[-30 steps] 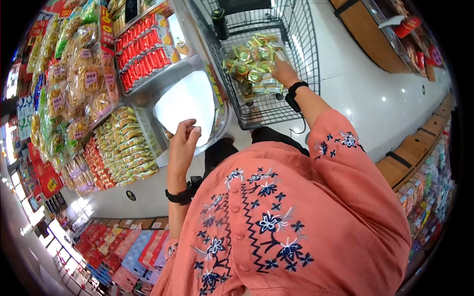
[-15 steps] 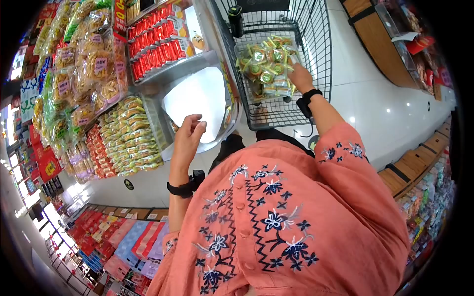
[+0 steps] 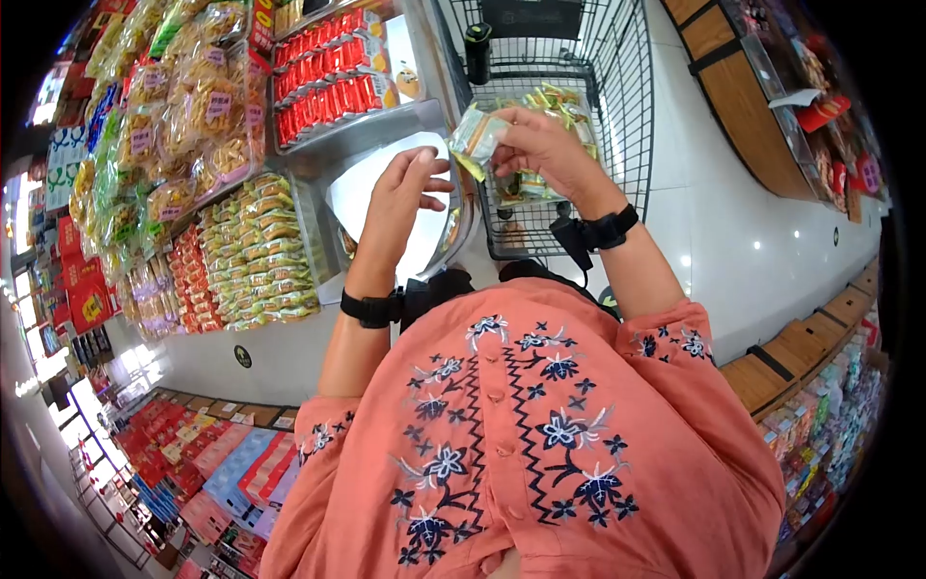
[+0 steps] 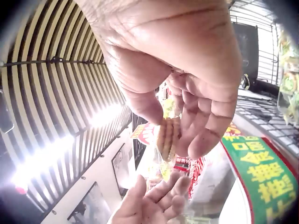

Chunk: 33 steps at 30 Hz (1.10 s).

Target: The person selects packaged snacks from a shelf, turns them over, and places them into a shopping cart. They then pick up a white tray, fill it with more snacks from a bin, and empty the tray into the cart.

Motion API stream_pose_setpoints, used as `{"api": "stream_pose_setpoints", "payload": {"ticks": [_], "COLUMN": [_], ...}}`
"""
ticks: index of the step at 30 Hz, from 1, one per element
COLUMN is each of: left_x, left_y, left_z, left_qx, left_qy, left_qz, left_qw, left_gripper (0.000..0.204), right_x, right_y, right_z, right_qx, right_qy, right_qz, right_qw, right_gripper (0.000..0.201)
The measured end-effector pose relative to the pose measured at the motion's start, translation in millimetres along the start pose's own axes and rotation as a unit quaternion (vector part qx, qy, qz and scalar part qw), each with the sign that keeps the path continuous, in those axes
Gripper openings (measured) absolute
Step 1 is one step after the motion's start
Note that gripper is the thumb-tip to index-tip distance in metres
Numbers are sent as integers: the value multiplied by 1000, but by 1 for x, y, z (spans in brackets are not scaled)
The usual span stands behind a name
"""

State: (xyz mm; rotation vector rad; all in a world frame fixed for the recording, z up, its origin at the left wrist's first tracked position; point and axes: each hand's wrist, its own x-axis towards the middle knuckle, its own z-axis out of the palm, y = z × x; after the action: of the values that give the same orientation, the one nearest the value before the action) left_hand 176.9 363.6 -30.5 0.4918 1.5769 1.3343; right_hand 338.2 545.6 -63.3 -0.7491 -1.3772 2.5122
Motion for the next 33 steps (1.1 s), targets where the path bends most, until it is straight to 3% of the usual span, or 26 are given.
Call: {"api": "stream_pose_setpoints", "payload": {"ticks": [5, 8, 9, 12, 13, 16, 18, 20, 29, 33], "left_x": [-6, -12, -15, -22, -25, -31, -36, -33, -14, -4], "left_y": [-6, -16, -19, -27, -30, -40, -35, -32, -30, -28], "left_z": [-5, -11, -15, -26, -26, -38, -43, -52, -84, -90], "left_qx": [-44, 37, 97, 271, 260, 197, 118, 75, 63, -9], "left_qy": [-8, 94, 100, 110, 84, 73, 139, 191, 60, 20], "left_qz": [13, 115, 144, 226, 241, 230, 113, 100, 15, -22], "left_qw": [999, 988, 980, 929, 931, 950, 977, 974, 996, 1000], "left_gripper": [39, 36, 35, 35, 35, 35, 36, 38, 44, 41], "right_x": [10, 15, 19, 27, 25, 35, 40, 43, 50, 56], "right_y": [17, 26, 28, 29, 26, 34, 41, 41, 41, 46], "right_z": [24, 42, 44, 55, 63, 65, 67, 72, 86, 85], "right_qx": [-24, -22, 27, 90, 55, 9, -17, -48, -44, -11], "right_qy": [-61, -38, -47, -95, -63, -73, -93, -93, -101, -68], "right_qz": [-12, 3, 46, 77, 57, 54, 55, 58, 49, 53], "right_qw": [998, 999, 997, 988, 995, 996, 994, 993, 993, 996], "right_gripper": [39, 42, 45, 41, 43, 42, 41, 41, 38, 38]}}
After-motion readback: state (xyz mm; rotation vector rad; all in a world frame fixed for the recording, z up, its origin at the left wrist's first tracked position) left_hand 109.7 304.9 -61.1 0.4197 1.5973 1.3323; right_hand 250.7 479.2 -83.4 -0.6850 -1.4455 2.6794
